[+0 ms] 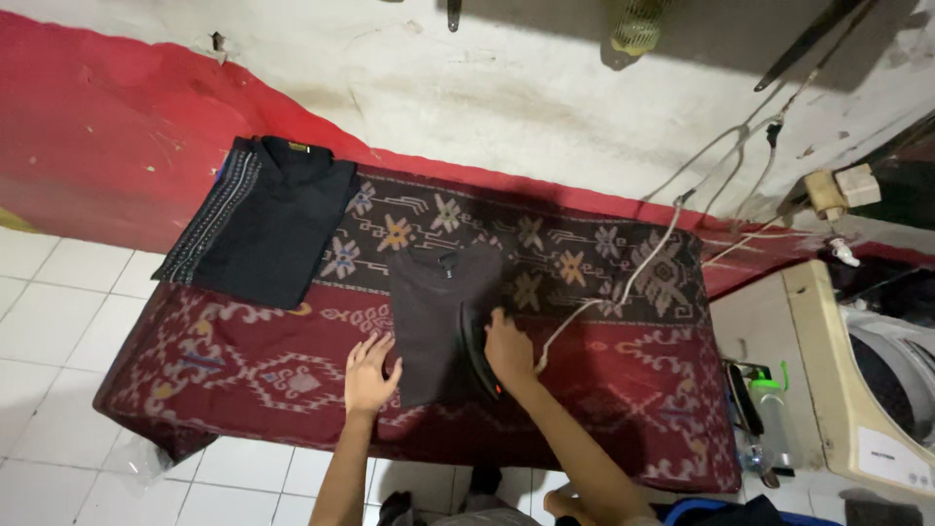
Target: The person irons a brown garment on a patterned surface, then picks up a black t-shirt from a basket and irons it by hand using an iron.
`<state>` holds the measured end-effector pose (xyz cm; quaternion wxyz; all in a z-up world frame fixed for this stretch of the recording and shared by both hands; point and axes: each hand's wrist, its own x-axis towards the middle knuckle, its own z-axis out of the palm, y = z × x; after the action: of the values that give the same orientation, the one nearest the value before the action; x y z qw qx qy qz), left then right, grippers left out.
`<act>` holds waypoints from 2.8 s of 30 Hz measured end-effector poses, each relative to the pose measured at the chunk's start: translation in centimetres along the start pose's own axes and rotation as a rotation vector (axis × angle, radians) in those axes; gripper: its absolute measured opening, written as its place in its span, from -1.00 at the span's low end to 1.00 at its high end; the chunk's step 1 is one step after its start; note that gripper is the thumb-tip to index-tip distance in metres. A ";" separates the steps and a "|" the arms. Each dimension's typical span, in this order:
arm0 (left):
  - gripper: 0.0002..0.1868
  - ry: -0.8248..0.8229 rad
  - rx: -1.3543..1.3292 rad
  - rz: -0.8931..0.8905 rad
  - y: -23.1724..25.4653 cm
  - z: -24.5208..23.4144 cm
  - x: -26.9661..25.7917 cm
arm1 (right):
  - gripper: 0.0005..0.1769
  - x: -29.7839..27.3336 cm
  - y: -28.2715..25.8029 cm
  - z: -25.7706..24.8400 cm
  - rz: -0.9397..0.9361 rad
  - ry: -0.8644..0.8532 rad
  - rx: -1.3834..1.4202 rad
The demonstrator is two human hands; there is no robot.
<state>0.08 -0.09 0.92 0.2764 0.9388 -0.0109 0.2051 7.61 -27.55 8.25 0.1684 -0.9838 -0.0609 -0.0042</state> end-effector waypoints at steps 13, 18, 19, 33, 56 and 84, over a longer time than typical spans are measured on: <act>-0.65 0.138 0.080 -0.052 -1.8 2.1 -1.2 | -0.62 -1.8 0.3 -0.4 -0.016 -0.089 0.042; -0.55 0.275 0.269 -0.183 -1.8 2.4 -1.6 | -0.65 -3.3 -0.1 1.2 -0.083 0.129 0.064; -0.52 0.277 0.291 -0.218 -1.9 2.6 -1.9 | -0.65 -2.1 0.0 1.4 -0.101 0.170 0.054; -0.30 0.030 0.411 -0.186 -6.4 -0.7 -3.7 | -0.56 0.3 -6.8 3.8 -0.144 0.107 -0.069; -0.51 0.167 0.226 -0.274 -5.2 -2.0 -3.4 | -0.48 3.8 -9.5 1.2 -0.137 0.075 0.069; -0.60 0.229 0.147 -0.287 -4.9 -2.4 -3.5 | -0.56 12.4 -12.7 4.2 -0.325 -0.142 0.129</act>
<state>-3.37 5.00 -1.08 0.2332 0.9189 0.1695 0.2692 18.28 -12.79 8.82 0.2233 -0.9460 -0.2311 0.0418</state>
